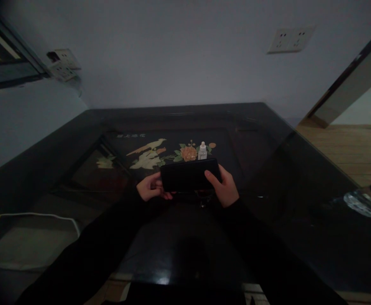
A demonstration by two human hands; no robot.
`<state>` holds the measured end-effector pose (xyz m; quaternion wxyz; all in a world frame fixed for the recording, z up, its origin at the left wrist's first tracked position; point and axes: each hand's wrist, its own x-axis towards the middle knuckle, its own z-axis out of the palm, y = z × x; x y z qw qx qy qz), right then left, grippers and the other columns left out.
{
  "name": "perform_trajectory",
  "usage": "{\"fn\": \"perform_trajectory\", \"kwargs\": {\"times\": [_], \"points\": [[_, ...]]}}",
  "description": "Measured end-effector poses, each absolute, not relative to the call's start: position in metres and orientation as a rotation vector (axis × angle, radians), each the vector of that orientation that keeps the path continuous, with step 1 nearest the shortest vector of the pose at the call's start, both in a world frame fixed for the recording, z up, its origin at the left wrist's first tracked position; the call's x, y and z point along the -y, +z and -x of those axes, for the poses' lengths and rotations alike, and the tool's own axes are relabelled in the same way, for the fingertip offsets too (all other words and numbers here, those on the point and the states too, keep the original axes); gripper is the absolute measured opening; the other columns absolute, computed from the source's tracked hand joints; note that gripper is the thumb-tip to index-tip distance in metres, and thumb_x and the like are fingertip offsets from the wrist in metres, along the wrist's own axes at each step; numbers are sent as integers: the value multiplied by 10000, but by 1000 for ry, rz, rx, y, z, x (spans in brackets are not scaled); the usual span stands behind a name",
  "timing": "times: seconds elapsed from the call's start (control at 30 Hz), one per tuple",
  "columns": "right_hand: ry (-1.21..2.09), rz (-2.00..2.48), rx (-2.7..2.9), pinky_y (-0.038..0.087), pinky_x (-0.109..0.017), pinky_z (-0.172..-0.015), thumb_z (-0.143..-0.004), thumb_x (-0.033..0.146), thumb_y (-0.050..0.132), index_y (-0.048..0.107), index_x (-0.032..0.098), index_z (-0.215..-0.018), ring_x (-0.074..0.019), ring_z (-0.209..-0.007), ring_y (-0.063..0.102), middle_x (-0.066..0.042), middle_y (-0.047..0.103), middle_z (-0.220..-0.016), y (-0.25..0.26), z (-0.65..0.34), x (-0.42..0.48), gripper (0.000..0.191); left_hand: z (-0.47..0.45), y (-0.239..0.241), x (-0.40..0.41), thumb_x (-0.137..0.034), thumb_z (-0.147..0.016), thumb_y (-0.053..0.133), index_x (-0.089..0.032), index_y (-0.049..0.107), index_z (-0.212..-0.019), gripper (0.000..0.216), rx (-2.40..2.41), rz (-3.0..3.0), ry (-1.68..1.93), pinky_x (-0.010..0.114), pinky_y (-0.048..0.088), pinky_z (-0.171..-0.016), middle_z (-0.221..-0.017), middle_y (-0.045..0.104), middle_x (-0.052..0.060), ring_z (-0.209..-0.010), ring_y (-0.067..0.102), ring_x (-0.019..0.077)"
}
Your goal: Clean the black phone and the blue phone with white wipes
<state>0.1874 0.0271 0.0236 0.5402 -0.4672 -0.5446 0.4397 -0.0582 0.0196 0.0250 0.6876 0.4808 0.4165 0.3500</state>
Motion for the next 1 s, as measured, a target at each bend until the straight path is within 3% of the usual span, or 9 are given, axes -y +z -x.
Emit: {"fn": "perform_trajectory", "kwargs": {"times": [0.1,0.27,0.37,0.7,1.0], "points": [[1065,1080,1303,508,-335,-749,-735,384,660,644,203,-929,-196,-847,604,-14,660,-890,25,-187,-26,265,57,30,-19,-90,-486,574,-130,478,-956,482,-972,-1099,760,271,514,-548,-672,695,37,-569,667,177],[1343,1066,1143,541,-318,-496,-674,419,706,614,222,-897,-171,-643,600,6,629,-789,29,-183,-20,311,57,32,-19,-80,-478,577,-120,539,-812,339,-1049,-1123,741,253,515,-540,-646,685,29,-556,660,155],[1395,1099,1091,536,-315,-430,-651,463,712,603,204,-839,-170,-590,594,7,604,-723,30,-182,-18,338,56,30,-19,-66,-477,565,-125,544,-756,285,-1061,-1137,721,244,508,-535,-625,680,19,-549,658,149],[1396,1079,994,490,-276,-365,-676,475,688,604,194,-794,-150,-478,565,23,575,-601,37,-183,-12,317,50,23,-17,-132,-488,513,-122,547,-784,299,-1061,-1243,787,230,445,-509,-605,654,-3,-491,620,133],[1384,1151,894,494,-305,-347,-575,482,753,622,196,-744,-156,-418,557,14,609,-578,47,-184,-10,357,48,21,-15,-136,-499,485,-129,531,-780,285,-1016,-1291,802,197,406,-464,-561,638,-6,-451,587,104]]}}
